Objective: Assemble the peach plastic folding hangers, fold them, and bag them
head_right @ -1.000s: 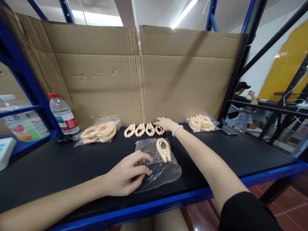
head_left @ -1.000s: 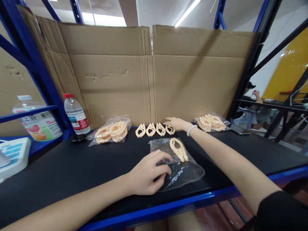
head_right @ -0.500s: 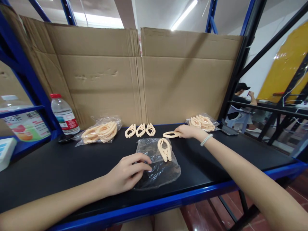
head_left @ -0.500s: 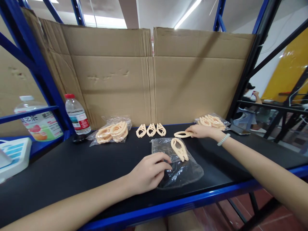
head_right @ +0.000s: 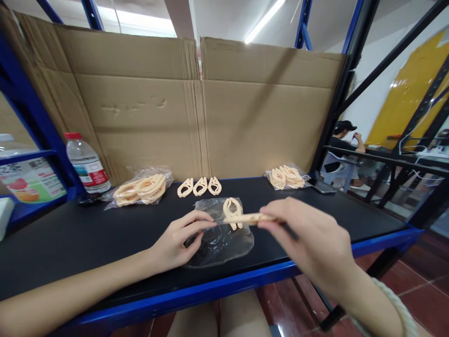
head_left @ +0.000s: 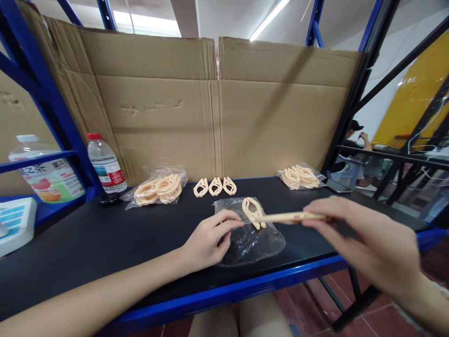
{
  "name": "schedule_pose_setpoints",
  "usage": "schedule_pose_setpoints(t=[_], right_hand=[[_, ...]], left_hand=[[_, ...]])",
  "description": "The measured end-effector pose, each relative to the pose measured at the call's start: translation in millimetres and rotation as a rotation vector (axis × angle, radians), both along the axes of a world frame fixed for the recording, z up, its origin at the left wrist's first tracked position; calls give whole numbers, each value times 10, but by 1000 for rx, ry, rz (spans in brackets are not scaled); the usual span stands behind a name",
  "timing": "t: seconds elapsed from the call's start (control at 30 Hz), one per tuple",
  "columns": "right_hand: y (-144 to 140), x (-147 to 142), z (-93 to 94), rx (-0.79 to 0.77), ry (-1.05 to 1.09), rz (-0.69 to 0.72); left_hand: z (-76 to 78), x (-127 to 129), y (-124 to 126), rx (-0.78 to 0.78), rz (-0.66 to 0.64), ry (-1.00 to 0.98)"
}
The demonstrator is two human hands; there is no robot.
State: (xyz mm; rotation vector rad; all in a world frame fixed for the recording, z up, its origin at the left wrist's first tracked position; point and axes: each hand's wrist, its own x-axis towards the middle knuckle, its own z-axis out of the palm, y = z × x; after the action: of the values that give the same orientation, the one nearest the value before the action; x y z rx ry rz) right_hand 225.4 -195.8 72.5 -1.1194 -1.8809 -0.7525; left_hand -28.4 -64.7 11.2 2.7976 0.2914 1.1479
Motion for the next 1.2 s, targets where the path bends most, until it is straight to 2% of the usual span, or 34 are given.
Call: schedule_pose_setpoints(t=[0.07,0.17,0.27,0.4,0.5,0.63,0.77,1.03,1.2], right_hand=[[-186,-231,25,-30,-62,83],[-176,-505,-102,-44,-205,123],[71,-695,-342,-80,-358,50],[432,-819,-663,-96,-469,22],[590,-826,-772,-235,-448,18],[630,-784,-722,-481,-378,77],[606,-739,-662,-621,-363,153],[608,-719,-604,-654,-300,334],[492,-668,-352,-644,-167,430]], left_hand=[[1,1,-8,-17,9,9],[12,4,-30,-55,24,5],[31,9,-52,-76,23,-24],[52,14,-58,-59,-33,-60],[50,14,-43,-31,-49,-76],[23,8,-10,-18,-22,-74],[-6,-4,12,-26,-2,-43],[6,-28,16,-28,13,18],[19,-49,29,42,37,30]])
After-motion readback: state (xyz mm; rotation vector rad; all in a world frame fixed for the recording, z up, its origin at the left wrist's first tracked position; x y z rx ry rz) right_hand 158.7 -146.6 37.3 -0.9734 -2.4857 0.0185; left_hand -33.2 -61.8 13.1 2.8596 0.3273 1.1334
